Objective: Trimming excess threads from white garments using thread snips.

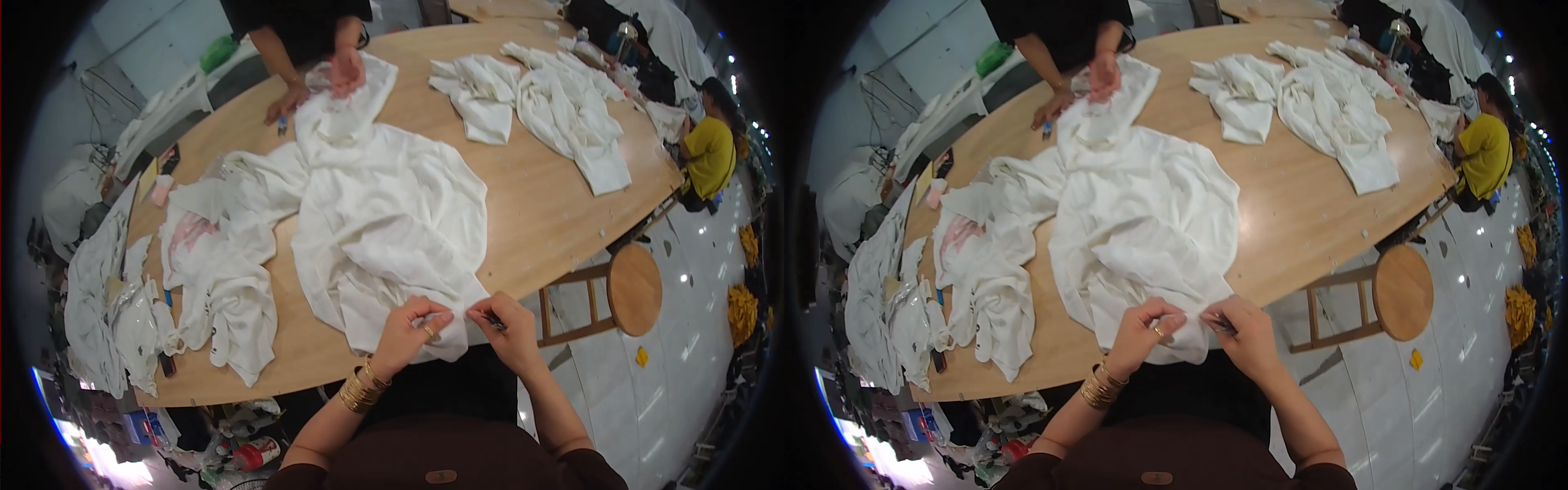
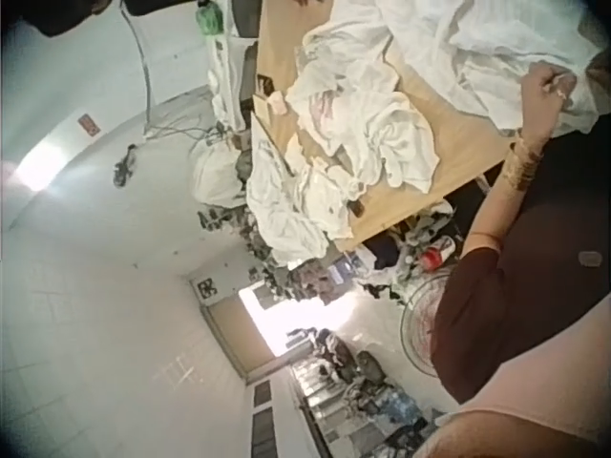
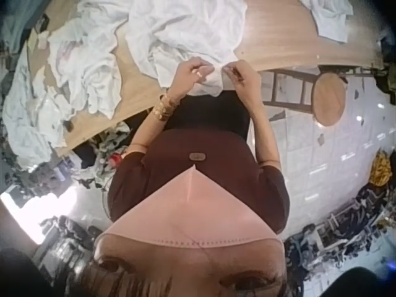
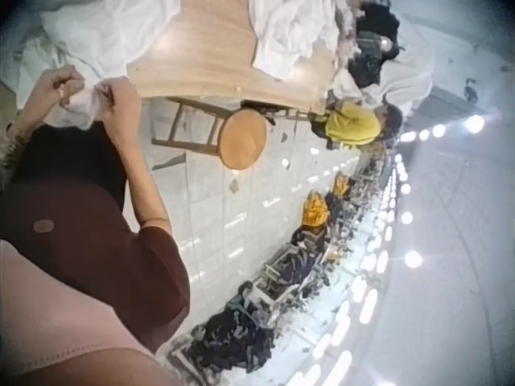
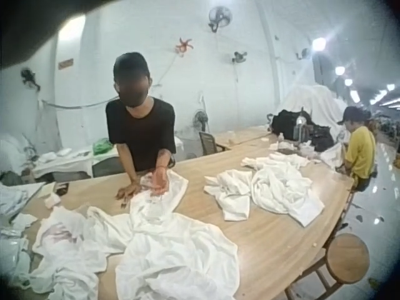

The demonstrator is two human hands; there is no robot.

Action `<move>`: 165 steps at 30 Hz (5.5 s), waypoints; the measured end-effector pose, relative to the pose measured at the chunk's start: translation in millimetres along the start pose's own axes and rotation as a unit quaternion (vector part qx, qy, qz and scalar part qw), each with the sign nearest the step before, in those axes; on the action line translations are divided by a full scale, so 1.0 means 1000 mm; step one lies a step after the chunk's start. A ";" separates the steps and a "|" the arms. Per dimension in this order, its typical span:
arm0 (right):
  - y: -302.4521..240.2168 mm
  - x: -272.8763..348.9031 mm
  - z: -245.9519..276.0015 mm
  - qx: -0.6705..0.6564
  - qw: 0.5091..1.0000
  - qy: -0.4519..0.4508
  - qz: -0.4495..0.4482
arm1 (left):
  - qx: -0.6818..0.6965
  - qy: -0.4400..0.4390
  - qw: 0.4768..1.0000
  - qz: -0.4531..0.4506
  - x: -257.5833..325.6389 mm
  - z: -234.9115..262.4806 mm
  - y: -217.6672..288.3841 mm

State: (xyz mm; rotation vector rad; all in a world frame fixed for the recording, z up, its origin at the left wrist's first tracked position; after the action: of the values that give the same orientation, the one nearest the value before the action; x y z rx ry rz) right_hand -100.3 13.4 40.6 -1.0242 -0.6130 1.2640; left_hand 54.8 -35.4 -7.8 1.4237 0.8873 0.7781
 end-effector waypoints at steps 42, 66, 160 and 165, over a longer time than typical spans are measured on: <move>0.030 0.011 0.024 -0.081 0.970 -0.131 -0.187 | -0.191 -0.137 0.963 -0.132 -0.008 -0.015 0.024; 0.019 -0.024 0.036 -0.079 0.970 -0.115 -0.200 | -0.217 -0.189 0.956 -0.057 -0.050 -0.020 0.038; 0.089 -0.017 0.029 0.112 0.990 0.061 -0.058 | -0.557 -0.046 0.825 -0.084 -0.043 0.108 0.013; 0.048 -0.049 0.078 0.050 0.983 0.174 -0.037 | -0.111 0.123 0.981 -0.099 -0.061 0.154 0.069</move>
State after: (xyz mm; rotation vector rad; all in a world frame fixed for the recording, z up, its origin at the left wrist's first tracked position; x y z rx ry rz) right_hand -200.4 -12.4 40.8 -1.0970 -0.3122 1.0096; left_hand 165.1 -161.7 56.7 1.0414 1.0783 0.8845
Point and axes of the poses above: each hand's wrist, its own x-axis away from the middle knuckle, its own z-axis out of the back of the hand, y = z × x, the point moved 7 cm from there along -x, towards the middle knuckle, and after that the axes turned 12 degrees about -z, right-handed, at the moved point
